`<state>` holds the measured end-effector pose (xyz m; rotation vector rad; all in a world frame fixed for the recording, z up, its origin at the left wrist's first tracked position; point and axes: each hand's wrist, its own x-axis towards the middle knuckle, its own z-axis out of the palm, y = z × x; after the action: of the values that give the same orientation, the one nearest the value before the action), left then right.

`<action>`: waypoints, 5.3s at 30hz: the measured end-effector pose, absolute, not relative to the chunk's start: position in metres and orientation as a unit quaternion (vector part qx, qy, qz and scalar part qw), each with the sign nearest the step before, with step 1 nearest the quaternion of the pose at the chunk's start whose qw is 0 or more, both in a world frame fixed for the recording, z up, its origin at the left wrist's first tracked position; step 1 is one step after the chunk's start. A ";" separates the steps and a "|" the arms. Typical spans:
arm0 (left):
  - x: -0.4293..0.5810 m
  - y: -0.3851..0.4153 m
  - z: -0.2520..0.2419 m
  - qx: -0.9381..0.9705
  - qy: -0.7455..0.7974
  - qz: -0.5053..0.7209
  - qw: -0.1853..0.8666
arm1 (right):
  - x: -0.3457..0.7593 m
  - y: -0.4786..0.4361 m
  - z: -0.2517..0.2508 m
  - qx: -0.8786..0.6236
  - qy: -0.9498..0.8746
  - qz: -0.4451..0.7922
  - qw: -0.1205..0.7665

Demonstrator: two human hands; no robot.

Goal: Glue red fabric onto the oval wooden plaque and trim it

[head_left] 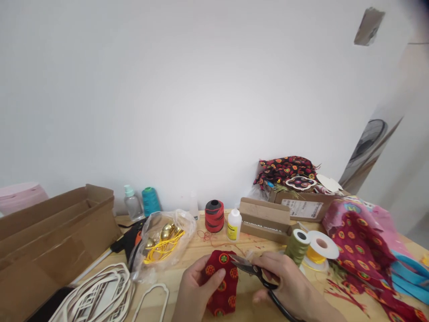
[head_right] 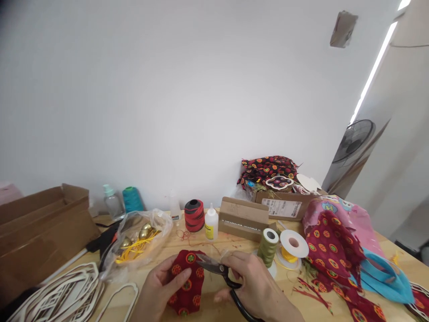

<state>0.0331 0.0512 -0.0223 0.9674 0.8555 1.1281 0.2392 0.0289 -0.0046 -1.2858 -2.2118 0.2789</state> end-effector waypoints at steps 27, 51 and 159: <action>0.033 0.047 -0.023 0.476 0.376 0.473 0.639 | 0.240 0.029 -0.004 -0.508 -0.827 0.041 0.239; 0.036 0.045 -0.020 0.530 0.372 0.512 0.565 | 0.239 0.027 -0.007 -0.500 -0.822 -0.006 0.272; 0.031 0.052 -0.030 0.474 0.400 0.480 0.620 | 0.243 0.022 -0.002 -0.515 -0.811 0.152 0.231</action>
<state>0.0308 0.0519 -0.0303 1.0889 0.9189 1.1046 0.2426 0.0221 -0.0017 -1.4162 -2.2309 0.4189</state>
